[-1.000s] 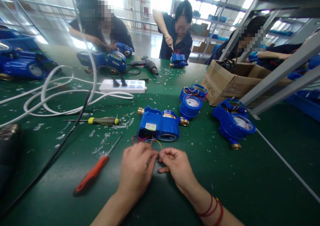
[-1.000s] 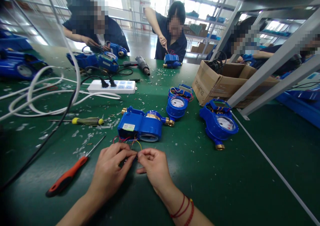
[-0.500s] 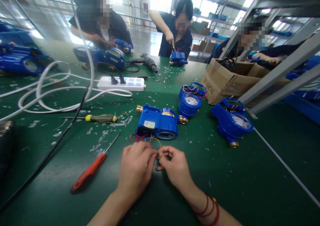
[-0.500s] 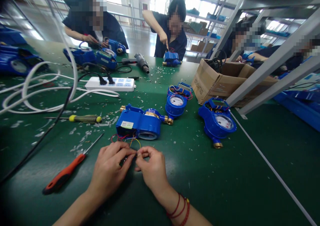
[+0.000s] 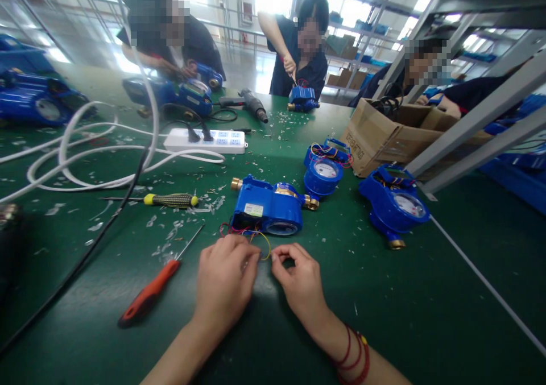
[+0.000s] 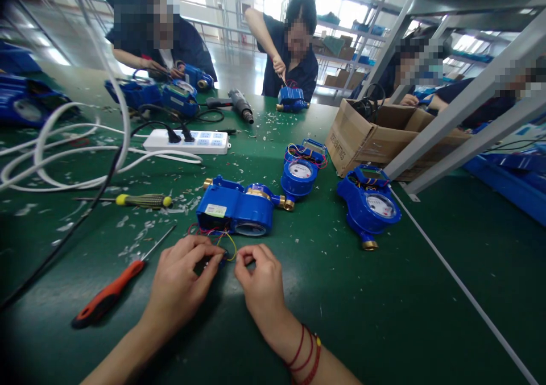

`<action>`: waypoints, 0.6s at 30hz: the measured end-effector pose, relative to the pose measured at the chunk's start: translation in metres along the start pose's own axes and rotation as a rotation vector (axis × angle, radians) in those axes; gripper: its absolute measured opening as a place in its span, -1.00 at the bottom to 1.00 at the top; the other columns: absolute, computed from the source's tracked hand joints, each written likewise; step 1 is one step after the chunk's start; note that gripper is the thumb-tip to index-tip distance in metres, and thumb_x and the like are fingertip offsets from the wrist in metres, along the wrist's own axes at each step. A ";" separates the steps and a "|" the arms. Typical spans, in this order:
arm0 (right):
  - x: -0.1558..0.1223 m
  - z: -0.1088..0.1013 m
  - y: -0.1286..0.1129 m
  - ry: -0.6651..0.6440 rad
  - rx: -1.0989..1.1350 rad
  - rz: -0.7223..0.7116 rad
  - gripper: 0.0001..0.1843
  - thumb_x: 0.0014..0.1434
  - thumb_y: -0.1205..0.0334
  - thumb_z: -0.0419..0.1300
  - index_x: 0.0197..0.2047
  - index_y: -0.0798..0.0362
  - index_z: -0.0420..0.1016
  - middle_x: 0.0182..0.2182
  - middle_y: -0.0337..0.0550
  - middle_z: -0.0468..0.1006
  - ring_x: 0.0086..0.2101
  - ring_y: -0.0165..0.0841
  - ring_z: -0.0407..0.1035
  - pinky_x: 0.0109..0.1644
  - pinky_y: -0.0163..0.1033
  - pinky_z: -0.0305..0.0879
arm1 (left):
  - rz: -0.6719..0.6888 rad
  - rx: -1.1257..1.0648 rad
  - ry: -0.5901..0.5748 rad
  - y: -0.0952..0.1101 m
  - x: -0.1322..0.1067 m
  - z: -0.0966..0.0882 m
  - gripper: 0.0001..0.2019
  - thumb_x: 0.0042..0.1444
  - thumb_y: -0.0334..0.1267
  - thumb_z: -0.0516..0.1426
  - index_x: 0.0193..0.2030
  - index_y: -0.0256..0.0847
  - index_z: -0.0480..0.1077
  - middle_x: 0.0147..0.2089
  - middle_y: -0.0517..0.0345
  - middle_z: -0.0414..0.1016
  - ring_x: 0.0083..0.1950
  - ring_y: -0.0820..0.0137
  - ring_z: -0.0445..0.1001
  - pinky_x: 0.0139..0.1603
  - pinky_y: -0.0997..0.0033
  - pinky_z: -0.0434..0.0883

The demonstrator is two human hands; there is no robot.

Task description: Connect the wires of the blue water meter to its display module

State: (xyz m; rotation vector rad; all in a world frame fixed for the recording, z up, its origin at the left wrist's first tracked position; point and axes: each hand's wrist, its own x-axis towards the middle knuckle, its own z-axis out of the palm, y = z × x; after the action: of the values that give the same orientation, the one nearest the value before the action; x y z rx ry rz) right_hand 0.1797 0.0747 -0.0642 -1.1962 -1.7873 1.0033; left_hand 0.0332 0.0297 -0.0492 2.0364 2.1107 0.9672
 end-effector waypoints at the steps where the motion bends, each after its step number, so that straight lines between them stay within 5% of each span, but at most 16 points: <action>1: -0.001 0.000 -0.001 -0.013 0.012 0.004 -0.90 0.10 0.34 0.11 -0.37 0.07 0.45 -0.43 -0.18 0.42 -0.42 -0.37 0.34 -0.48 -0.37 0.26 | -0.010 -0.005 -0.008 0.000 0.000 0.000 -0.90 0.12 -0.30 0.05 -0.32 -0.16 0.40 -0.26 0.10 0.39 -0.18 0.29 0.34 -0.19 0.24 0.19; 10: 0.000 0.005 0.003 -0.060 0.128 0.072 -0.93 0.11 0.26 0.17 -0.30 0.05 0.41 -0.39 -0.20 0.42 -0.39 -0.38 0.35 -0.51 -0.41 0.28 | -0.029 -0.026 -0.043 0.001 0.001 -0.002 -0.89 0.12 -0.29 0.04 -0.30 -0.14 0.40 -0.26 0.11 0.39 -0.17 0.29 0.35 -0.18 0.23 0.19; 18: 0.002 0.011 0.003 -0.127 0.263 0.149 -0.58 0.02 0.26 0.24 -0.02 0.05 0.29 -0.33 -0.19 0.46 -0.36 -0.37 0.37 -0.51 -0.42 0.28 | -0.003 -0.011 -0.031 0.001 0.002 -0.003 -0.89 0.11 -0.30 0.05 -0.32 -0.13 0.40 -0.27 0.13 0.42 -0.19 0.29 0.37 -0.17 0.22 0.18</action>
State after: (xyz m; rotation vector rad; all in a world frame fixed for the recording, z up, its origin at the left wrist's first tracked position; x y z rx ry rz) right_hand 0.1706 0.0755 -0.0707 -1.1327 -1.6175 1.3812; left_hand 0.0324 0.0299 -0.0457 2.0287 2.0888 0.9383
